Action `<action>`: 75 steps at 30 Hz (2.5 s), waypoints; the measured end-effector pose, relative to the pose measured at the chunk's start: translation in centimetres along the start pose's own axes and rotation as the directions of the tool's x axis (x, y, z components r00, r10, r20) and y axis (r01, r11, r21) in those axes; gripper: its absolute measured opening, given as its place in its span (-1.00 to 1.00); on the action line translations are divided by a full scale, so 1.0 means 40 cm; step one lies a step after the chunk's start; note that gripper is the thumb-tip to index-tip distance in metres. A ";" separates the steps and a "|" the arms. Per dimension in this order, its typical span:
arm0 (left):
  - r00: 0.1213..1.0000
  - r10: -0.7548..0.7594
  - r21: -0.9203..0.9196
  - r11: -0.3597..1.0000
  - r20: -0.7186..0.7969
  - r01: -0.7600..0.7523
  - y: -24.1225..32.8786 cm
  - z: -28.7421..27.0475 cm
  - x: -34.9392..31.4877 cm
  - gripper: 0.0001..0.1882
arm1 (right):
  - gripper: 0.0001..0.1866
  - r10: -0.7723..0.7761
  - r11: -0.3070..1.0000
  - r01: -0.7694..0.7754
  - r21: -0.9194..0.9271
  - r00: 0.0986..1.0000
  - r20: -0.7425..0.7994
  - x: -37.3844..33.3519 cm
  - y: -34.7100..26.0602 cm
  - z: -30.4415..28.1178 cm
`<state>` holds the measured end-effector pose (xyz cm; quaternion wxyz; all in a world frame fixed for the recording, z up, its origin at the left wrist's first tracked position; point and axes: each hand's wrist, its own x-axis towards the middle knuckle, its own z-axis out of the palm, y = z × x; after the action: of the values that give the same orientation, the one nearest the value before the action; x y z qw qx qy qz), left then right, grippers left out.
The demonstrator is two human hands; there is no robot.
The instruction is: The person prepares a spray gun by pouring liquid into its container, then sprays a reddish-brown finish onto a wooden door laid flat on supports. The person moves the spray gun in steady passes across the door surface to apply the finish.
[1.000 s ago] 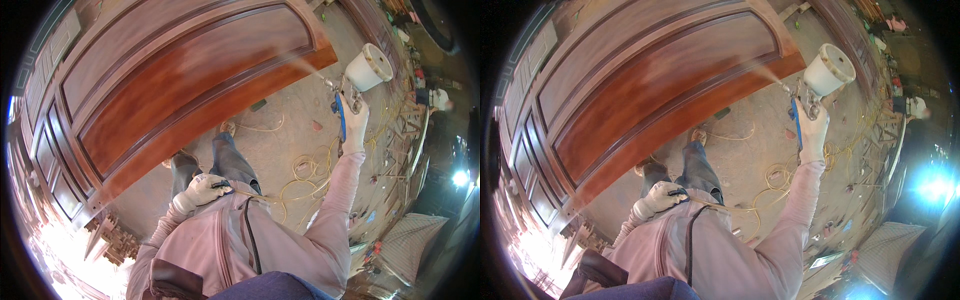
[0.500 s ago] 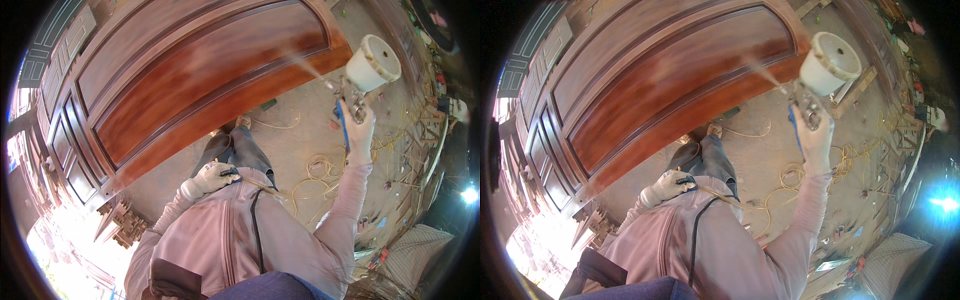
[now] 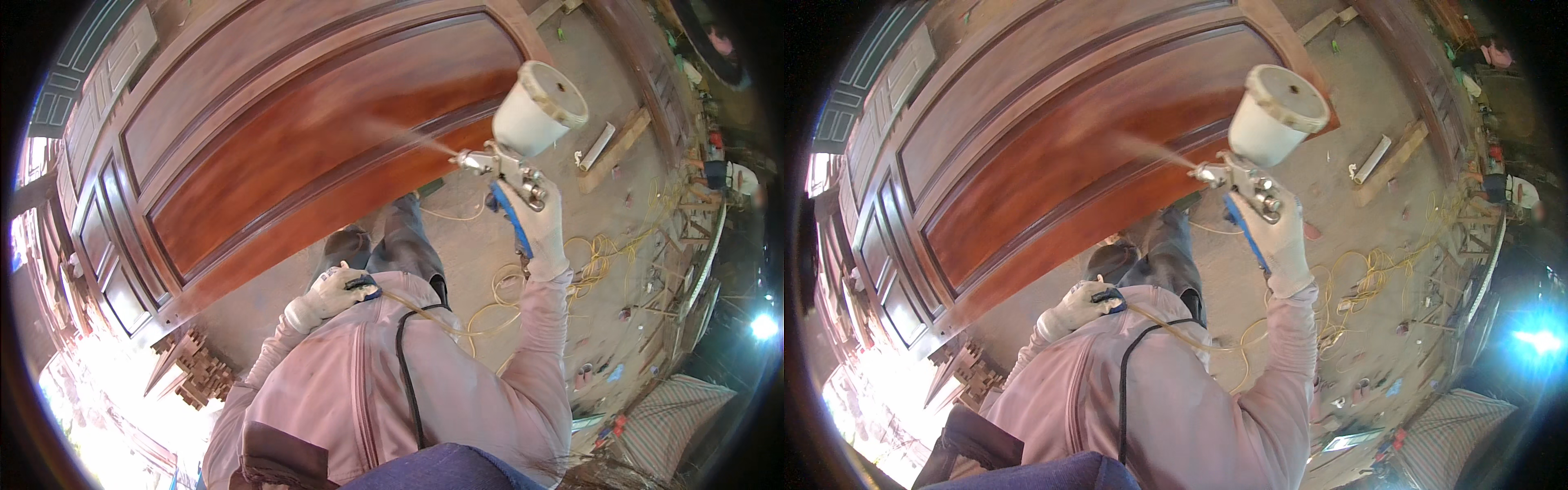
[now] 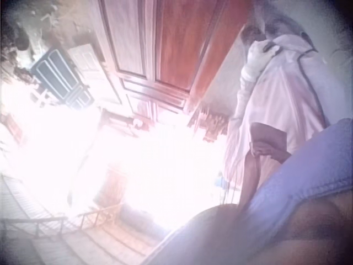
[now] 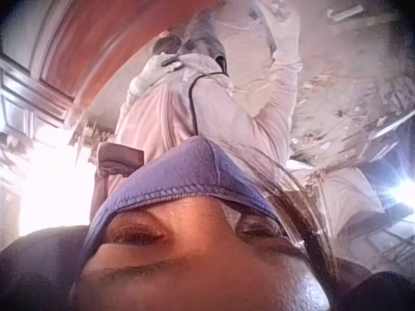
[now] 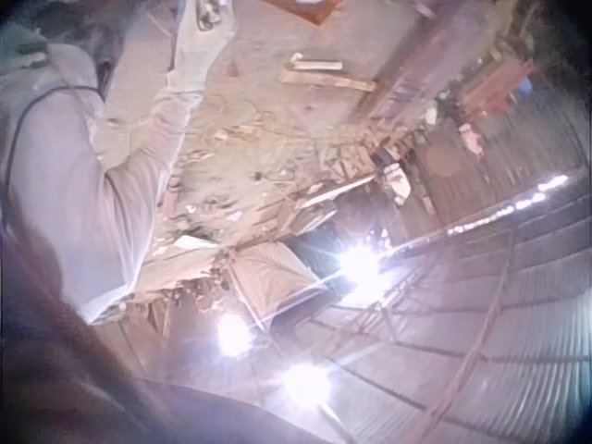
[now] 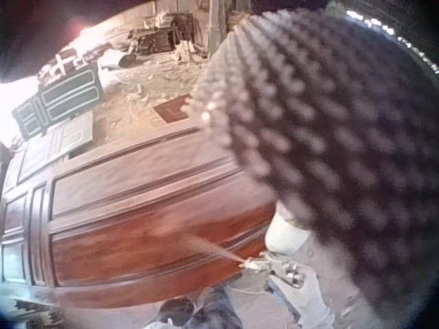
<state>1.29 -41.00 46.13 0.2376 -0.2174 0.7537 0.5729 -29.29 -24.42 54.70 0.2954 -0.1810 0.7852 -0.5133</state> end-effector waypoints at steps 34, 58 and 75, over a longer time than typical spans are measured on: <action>0.998 -0.026 -0.115 0.993 -0.052 0.020 0.062 -0.041 0.030 -0.72 | -0.66 -0.051 0.998 0.049 0.027 0.996 0.079 0.154 -0.065 0.039; 0.996 -0.048 -0.134 0.990 -0.074 0.038 0.080 -0.045 0.081 -0.65 | -0.57 -0.127 0.991 0.117 0.069 0.976 0.178 0.206 -0.118 0.028; 0.997 -0.046 -0.058 0.997 -0.057 0.043 0.101 -0.056 0.099 -0.62 | -0.70 -0.450 0.803 0.215 -0.555 0.830 -0.330 0.323 -0.078 -0.165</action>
<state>-4.51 -42.40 47.32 0.2220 -0.2572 0.7388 0.5820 -43.43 -28.67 55.92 -0.0466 -0.2664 0.8903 -0.3663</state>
